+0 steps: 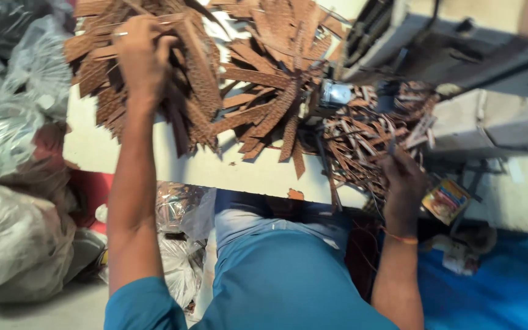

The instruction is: Stitching leather straps for footwear using an industrial sewing machine.

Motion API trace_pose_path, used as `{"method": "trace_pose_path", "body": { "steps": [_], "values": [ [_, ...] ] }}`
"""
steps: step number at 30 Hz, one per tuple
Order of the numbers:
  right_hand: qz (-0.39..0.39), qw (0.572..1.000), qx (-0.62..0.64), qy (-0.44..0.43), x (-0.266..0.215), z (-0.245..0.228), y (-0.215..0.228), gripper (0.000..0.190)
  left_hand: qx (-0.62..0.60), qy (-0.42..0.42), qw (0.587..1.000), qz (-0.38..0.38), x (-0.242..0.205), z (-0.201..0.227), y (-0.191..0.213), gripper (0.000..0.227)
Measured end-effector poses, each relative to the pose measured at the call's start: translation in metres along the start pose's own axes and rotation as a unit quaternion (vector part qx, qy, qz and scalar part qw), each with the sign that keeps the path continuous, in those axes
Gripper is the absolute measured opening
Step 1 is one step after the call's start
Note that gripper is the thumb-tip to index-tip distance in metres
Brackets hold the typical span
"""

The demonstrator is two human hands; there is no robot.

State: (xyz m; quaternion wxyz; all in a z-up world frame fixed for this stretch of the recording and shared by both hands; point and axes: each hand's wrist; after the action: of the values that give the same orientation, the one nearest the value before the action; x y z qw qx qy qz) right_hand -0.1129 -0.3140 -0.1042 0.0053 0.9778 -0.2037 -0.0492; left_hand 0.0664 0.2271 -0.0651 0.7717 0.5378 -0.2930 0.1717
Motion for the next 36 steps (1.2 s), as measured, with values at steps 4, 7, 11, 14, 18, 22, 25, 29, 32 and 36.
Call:
{"method": "trace_pose_path", "body": {
  "steps": [4,7,11,14,18,22,25,29,32,36],
  "values": [
    [-0.051,0.998,0.017,-0.022,-0.018,-0.020,-0.036,0.018,-0.266,0.081,0.961,-0.017,-0.016,0.047,0.047,0.011],
    [-0.100,0.992,0.071,-0.036,-0.027,-0.011,-0.054,0.021,-0.469,0.190,0.860,-0.070,-0.036,0.123,0.076,0.006],
    [-0.182,0.974,0.132,-0.034,-0.035,0.007,-0.083,0.026,-0.618,0.331,0.679,-0.218,-0.090,0.218,0.048,0.014],
    [-0.204,0.967,0.152,0.008,-0.044,0.029,-0.085,0.028,-0.662,0.348,0.608,-0.266,-0.107,0.269,0.023,0.016],
    [-0.201,0.970,0.127,-0.047,-0.065,-0.007,-0.079,0.028,-0.680,0.380,0.562,-0.280,-0.111,0.285,0.011,0.029],
    [-0.206,0.978,0.035,-0.014,-0.065,-0.012,-0.076,0.029,-0.640,0.366,0.598,-0.315,-0.107,0.286,0.007,0.036],
    [-0.209,0.977,0.028,0.001,-0.065,-0.014,-0.075,0.028,-0.631,0.358,0.607,-0.326,-0.110,0.287,0.002,0.033],
    [-0.218,0.975,0.035,-0.014,-0.071,-0.039,-0.085,0.028,-0.600,0.334,0.671,-0.280,-0.113,0.286,-0.003,0.031],
    [-0.234,0.967,0.094,-0.025,-0.076,-0.024,-0.083,0.034,-0.616,0.303,0.693,-0.220,-0.120,0.280,-0.020,0.029],
    [-0.187,0.970,0.132,-0.080,-0.088,0.024,-0.066,0.017,-0.641,0.377,0.618,-0.255,-0.108,0.277,-0.013,0.031]
  ]
}}
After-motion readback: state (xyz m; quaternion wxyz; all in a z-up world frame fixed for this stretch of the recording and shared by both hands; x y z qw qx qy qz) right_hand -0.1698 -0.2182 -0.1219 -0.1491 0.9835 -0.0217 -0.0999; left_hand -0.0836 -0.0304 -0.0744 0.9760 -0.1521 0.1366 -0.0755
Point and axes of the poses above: each hand's wrist, its own x-axis towards the middle knuckle, its own y-axis out of the back of the hand, z = x × y, and after that the axes turned 1 degree about z, right-handed
